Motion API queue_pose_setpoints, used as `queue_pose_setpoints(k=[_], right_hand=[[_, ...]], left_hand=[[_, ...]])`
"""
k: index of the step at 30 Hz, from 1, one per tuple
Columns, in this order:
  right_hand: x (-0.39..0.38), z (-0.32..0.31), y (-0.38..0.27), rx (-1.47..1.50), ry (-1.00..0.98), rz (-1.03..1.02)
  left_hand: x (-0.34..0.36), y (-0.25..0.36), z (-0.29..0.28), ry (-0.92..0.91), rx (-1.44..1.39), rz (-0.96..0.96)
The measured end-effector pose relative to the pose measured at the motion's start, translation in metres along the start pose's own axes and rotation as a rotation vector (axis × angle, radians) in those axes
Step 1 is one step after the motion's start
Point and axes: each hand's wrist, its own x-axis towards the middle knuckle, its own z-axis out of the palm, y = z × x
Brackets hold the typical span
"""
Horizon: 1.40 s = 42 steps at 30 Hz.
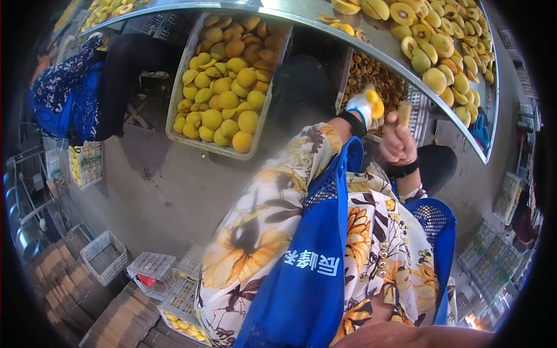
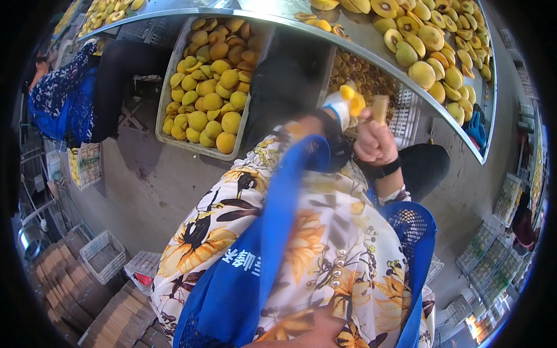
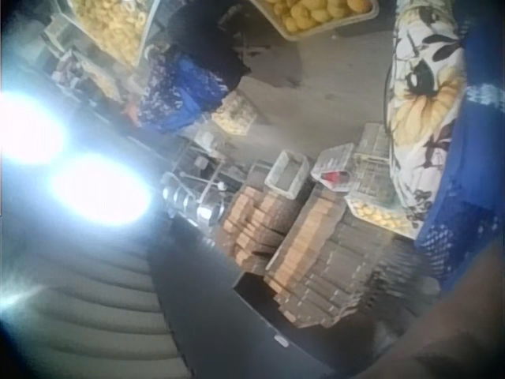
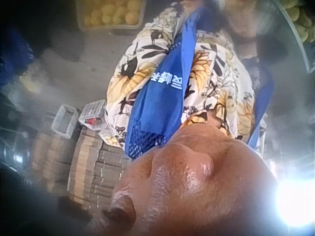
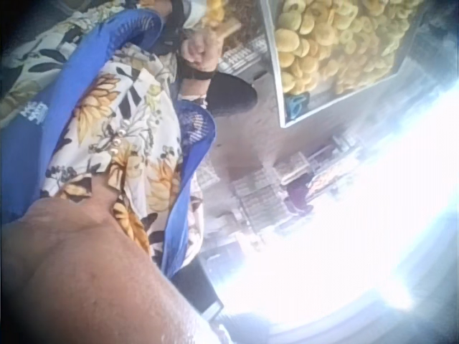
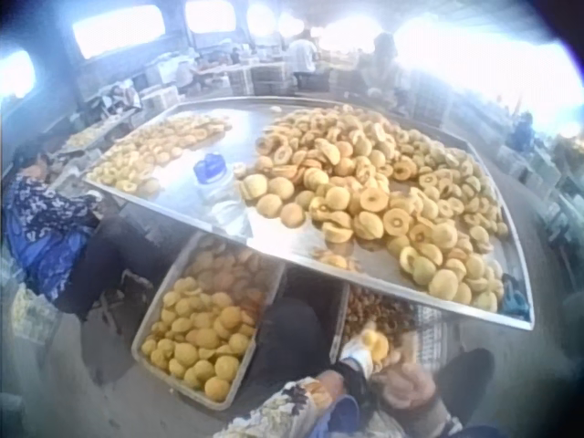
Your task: Processing apricots by removing pits and slicing them into halves at a sorting table.
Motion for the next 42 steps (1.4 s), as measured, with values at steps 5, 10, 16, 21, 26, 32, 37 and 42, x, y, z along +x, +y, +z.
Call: queue_pose_setpoints(k=[5,10,16,21,26,32,37,42], right_hand=[[-0.031,-0.016,-0.017,-0.279,0.279,-0.150],[-0.049,0.000,-0.024,-0.423,0.459,-0.125],[-0.042,0.004,-0.003,-0.437,0.572,0.043],[-0.036,0.026,-0.006,-0.534,0.743,0.218],[-0.041,0.040,-0.015,-0.731,0.585,0.306],[-0.043,0.050,-0.037,-1.511,0.630,-0.131],[-0.002,0.029,-0.106,-2.184,0.796,-0.449],[0.046,0.007,-0.160,-2.338,0.742,-0.199]], left_hand=[[-0.020,0.068,-0.012,-0.497,1.140,0.113],[-0.032,0.148,-0.094,0.051,0.739,0.291],[0.022,0.062,-0.242,0.698,0.757,-0.202],[0.100,0.024,-0.235,0.684,1.221,0.253],[0.127,-0.012,-0.256,0.264,1.622,0.327],[0.117,-0.006,-0.235,0.445,1.386,0.059],[0.092,0.036,-0.219,0.338,1.594,0.046],[0.007,0.076,-0.162,0.539,1.141,0.256]])
